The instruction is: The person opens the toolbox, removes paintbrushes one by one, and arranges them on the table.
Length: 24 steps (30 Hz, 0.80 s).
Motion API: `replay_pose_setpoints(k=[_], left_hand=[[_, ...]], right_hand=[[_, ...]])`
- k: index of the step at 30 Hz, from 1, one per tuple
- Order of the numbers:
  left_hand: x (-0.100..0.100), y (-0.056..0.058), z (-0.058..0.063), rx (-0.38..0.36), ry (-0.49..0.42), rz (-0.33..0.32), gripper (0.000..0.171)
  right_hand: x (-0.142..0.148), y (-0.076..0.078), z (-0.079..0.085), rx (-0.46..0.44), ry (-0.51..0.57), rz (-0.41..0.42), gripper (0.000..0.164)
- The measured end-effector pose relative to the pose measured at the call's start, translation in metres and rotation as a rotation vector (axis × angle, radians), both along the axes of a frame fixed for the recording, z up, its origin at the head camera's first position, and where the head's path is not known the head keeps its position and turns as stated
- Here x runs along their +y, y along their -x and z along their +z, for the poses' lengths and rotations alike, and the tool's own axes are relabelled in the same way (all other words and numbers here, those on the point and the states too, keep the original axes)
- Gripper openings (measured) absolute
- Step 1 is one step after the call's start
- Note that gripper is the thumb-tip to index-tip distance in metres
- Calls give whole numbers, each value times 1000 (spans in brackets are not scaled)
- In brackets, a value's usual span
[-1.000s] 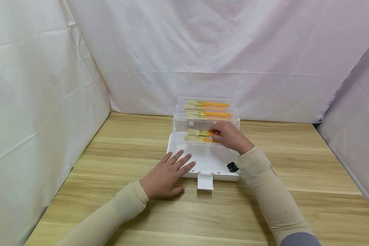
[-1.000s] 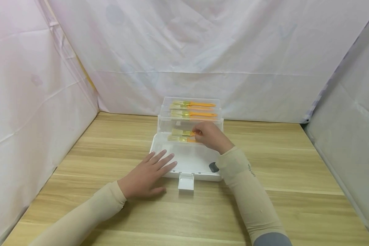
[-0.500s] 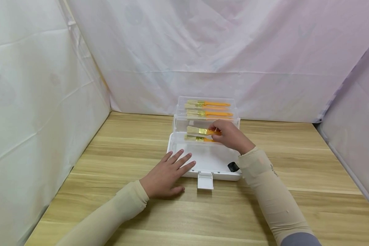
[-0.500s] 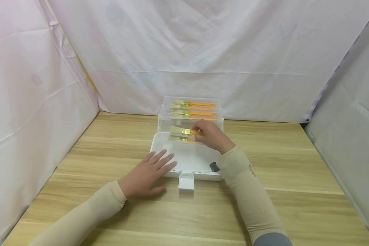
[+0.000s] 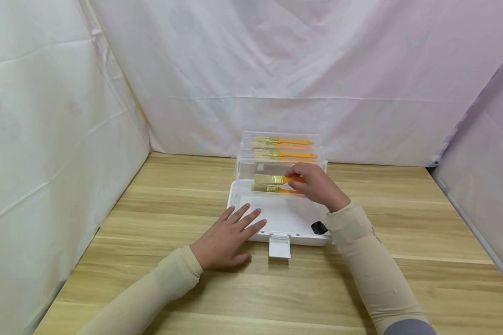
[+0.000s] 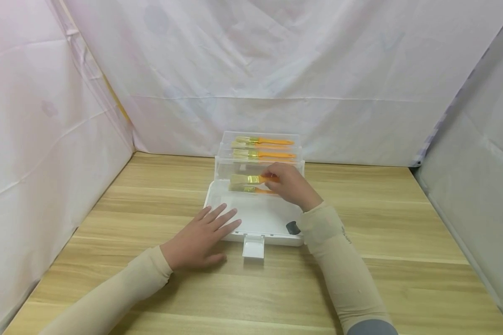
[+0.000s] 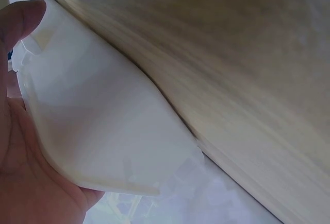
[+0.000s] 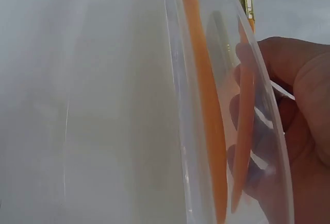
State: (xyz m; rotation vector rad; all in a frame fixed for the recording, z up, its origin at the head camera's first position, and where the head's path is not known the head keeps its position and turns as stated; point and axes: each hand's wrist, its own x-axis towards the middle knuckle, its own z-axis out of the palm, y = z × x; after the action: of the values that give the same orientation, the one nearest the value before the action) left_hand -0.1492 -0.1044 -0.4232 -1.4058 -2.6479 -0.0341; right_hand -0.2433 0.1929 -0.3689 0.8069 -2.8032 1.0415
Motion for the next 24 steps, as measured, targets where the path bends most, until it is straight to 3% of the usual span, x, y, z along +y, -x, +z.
replay_pose_setpoints(k=[15, 24], left_hand=[[0, 0, 0, 7, 5, 3, 87], [-1, 0, 0, 7, 10, 3, 87]], right_hand=[[12, -2, 17, -26, 10, 57, 27], [23, -6, 26, -44, 17, -5, 27]])
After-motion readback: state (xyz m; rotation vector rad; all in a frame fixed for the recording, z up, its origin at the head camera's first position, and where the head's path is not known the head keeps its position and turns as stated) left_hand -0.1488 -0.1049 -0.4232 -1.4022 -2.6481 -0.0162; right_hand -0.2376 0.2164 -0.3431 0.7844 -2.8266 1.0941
